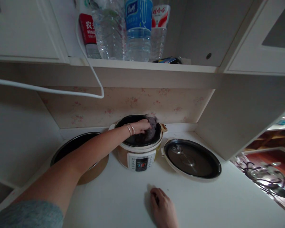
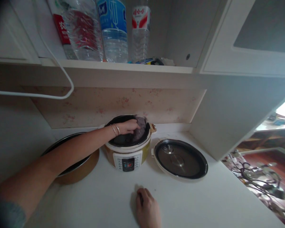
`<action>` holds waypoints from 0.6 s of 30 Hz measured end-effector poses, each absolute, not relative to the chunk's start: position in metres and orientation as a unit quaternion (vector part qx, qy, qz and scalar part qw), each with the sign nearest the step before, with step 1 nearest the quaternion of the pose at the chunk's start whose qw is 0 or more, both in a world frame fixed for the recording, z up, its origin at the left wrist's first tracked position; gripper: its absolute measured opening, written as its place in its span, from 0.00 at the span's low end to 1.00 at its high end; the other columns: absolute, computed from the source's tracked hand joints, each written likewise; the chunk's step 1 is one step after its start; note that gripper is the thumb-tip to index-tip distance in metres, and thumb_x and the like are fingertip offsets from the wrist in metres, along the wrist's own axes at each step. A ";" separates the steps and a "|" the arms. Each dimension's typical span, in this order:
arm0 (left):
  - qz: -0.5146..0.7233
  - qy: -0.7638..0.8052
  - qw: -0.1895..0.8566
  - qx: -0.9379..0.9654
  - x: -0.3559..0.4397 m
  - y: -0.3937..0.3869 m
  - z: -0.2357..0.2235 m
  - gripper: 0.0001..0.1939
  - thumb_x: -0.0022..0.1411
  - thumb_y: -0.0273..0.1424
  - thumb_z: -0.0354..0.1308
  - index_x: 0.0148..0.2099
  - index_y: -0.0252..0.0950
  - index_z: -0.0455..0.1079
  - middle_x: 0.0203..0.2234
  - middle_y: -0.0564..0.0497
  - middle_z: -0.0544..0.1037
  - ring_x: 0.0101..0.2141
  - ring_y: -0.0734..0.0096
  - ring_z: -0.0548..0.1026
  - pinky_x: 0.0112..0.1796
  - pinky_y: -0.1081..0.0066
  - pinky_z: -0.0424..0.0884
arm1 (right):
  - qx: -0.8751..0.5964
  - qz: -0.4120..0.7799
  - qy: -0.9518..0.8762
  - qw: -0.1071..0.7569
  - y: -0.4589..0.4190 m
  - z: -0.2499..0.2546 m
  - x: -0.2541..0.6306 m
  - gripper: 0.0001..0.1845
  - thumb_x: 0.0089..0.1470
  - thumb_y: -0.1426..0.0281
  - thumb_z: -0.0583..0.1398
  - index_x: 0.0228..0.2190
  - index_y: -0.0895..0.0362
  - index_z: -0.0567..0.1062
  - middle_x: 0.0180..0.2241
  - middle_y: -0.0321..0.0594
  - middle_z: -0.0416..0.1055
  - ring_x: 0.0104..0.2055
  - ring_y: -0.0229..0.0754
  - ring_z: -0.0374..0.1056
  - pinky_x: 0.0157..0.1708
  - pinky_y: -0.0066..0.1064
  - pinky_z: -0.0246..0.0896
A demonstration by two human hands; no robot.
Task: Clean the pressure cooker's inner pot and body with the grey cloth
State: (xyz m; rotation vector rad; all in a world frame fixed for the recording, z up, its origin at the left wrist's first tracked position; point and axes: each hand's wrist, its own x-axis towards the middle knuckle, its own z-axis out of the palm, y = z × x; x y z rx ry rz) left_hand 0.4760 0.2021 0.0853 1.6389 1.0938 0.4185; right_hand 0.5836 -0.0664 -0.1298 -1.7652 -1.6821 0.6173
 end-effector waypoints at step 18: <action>-0.011 0.473 -0.004 0.881 0.396 0.099 0.155 0.05 0.52 0.26 0.61 0.31 0.34 0.79 0.36 0.35 0.81 0.45 0.42 0.75 0.47 0.55 0.66 | -0.650 0.208 -0.657 0.320 -0.085 -0.118 0.576 0.18 0.61 0.64 0.50 0.38 0.53 0.79 0.37 0.41 0.77 0.36 0.41 0.73 0.38 0.28 0.64</action>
